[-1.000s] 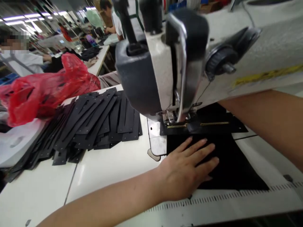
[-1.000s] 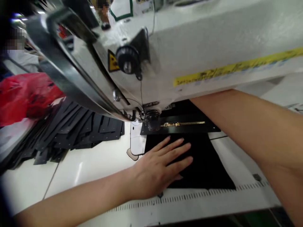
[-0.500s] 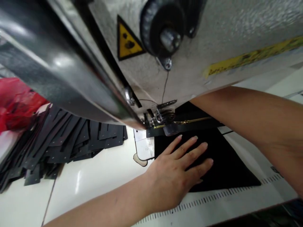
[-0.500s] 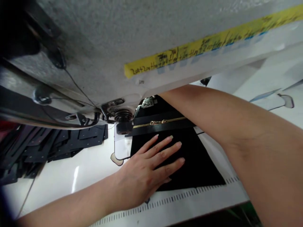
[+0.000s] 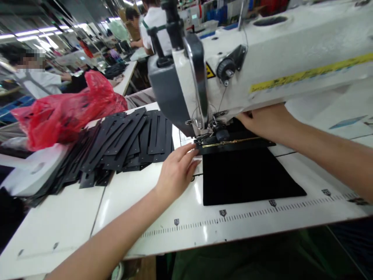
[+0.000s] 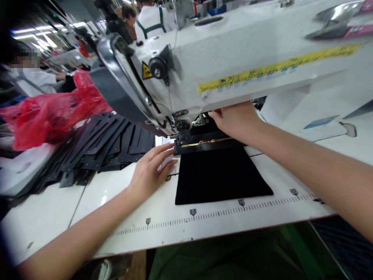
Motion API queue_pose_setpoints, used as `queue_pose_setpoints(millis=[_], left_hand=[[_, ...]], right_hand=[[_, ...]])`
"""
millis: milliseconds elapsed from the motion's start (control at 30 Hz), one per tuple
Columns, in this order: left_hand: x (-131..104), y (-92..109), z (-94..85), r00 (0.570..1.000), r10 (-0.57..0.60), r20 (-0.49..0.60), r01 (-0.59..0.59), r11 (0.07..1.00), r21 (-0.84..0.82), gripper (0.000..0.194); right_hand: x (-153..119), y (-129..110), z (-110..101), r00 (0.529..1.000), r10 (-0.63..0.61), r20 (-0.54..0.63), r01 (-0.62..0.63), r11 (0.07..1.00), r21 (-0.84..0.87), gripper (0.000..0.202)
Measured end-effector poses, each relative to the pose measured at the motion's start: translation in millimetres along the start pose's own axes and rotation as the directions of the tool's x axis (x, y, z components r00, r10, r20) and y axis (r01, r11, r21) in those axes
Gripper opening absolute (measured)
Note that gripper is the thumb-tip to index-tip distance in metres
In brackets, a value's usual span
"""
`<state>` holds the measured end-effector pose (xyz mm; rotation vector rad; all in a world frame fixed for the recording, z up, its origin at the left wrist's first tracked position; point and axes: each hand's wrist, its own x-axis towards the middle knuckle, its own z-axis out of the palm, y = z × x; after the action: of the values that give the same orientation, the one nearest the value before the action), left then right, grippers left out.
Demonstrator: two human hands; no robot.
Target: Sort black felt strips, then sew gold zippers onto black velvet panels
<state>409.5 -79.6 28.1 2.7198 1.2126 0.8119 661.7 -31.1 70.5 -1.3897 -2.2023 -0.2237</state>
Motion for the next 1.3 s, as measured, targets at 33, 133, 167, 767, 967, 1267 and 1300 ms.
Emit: queue_pose_setpoints(millis=[33, 133, 167, 767, 967, 1267, 1300], left_hand=[[2, -8, 2.5, 0.999, 0.046, 0.002, -0.047, 0.998, 0.042, 0.021], [10, -22, 8.7, 0.981, 0.186, 0.064, -0.192, 0.976, 0.103, 0.020], [14, -23, 8.9, 0.975, 0.206, 0.088, -0.215, 0.970, 0.114, 0.020], [13, -2, 13.7, 0.994, 0.088, 0.067, -0.100, 0.971, 0.219, 0.018], [15, 5, 16.6, 0.993, 0.114, -0.011, -0.105, 0.948, 0.301, 0.016], [10, 2, 16.7, 0.997, 0.076, -0.014, -0.068, 0.951, 0.301, 0.019], [11, 1, 16.7, 0.996, 0.087, -0.012, -0.079, 0.955, 0.285, 0.018]], right_hand=[[-11, -13, -4, 1.000, -0.004, 0.016, 0.005, 1.000, -0.006, 0.016], [-51, -50, -7, 0.980, -0.139, 0.139, 0.131, 0.989, 0.064, 0.018], [-61, -59, -5, 0.973, -0.176, 0.149, 0.165, 0.983, 0.085, 0.018], [-44, -71, 30, 0.964, -0.260, 0.062, 0.264, 0.963, -0.057, 0.018], [-44, -66, 33, 0.988, -0.151, -0.039, 0.155, 0.979, 0.131, 0.022], [-42, -65, 48, 0.981, -0.181, 0.070, 0.179, 0.983, 0.031, 0.034], [-42, -65, 49, 0.982, -0.174, 0.077, 0.173, 0.985, 0.018, 0.034]])
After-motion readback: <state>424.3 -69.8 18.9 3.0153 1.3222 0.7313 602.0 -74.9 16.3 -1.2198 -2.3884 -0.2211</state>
